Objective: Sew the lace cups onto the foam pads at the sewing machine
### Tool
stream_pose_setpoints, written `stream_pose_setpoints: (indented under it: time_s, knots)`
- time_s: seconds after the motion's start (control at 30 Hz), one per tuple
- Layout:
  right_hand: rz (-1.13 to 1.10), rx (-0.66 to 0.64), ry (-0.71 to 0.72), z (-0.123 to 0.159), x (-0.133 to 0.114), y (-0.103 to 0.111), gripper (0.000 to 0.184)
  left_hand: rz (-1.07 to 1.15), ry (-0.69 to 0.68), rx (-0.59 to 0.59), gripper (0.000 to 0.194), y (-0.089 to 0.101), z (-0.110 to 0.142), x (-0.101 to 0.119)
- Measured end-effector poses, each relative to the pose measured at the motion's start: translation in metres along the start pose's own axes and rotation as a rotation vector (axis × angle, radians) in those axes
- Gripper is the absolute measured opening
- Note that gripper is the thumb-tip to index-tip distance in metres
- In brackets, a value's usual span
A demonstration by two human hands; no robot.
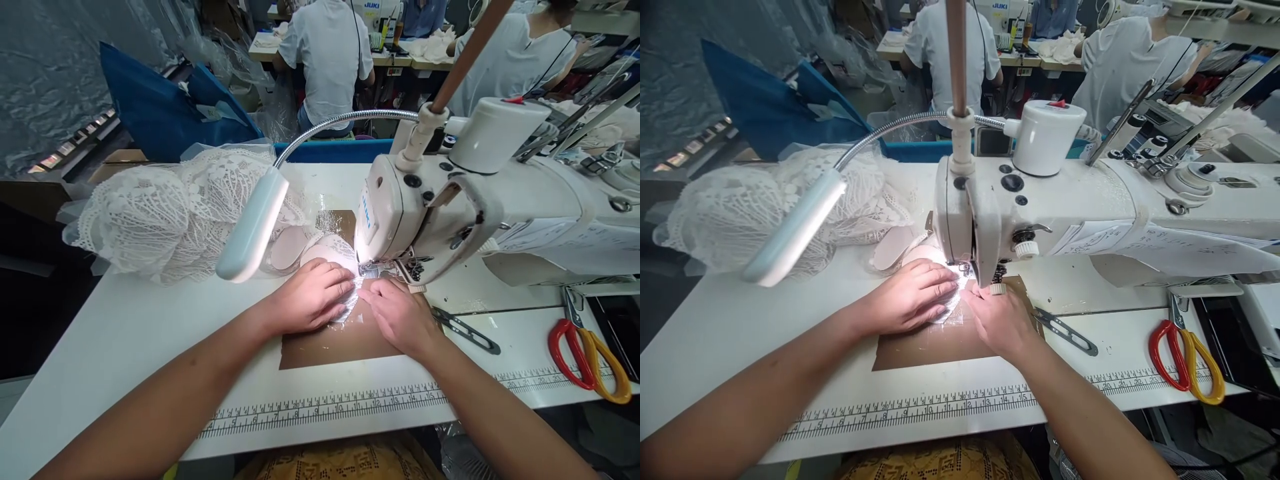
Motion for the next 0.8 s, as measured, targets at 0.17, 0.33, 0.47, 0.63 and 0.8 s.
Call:
stream_pose_setpoints:
  time_s: [0.17,0.33,0.47,0.63,0.8]
  knots:
    - [-0.006,-0.004,-0.019,-0.0007,-0.0002,-0.0012,0.034,-0.031,-0.122,-0.037,0.036,-0.0044,-0.0005,0.0003]
    - [0.027,-0.019,-0.021,-0.0018,-0.0017,-0.0023,0.035,-0.083,-0.148,-0.086,0.038,-0.0076,-0.0014,-0.0019]
    - [0.077,-0.016,-0.092,-0.0030,-0.0005,-0.0049,0.036,-0.115,-0.077,-0.085,0.041,-0.0086,-0.0047,0.0009]
    - [0.109,-0.030,-0.167,-0.0043,0.0008,-0.0069,0.040,-0.121,-0.009,-0.085,0.040,-0.0067,-0.0075,0.0032]
    - [0.085,-0.055,-0.204,-0.0040,0.0024,-0.0067,0.041,-0.114,0.004,-0.102,0.042,-0.0056,-0.0081,0.0005]
Point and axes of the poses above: each hand's wrist, its own z-axis away from the middle knuckle, its own y-axis out of the back of the hand, x = y × z, the point moved 3 cm from there along -z, towards the middle knuckle, and after that the axes turned 15 degrees about -z, right-handed, at the moved point
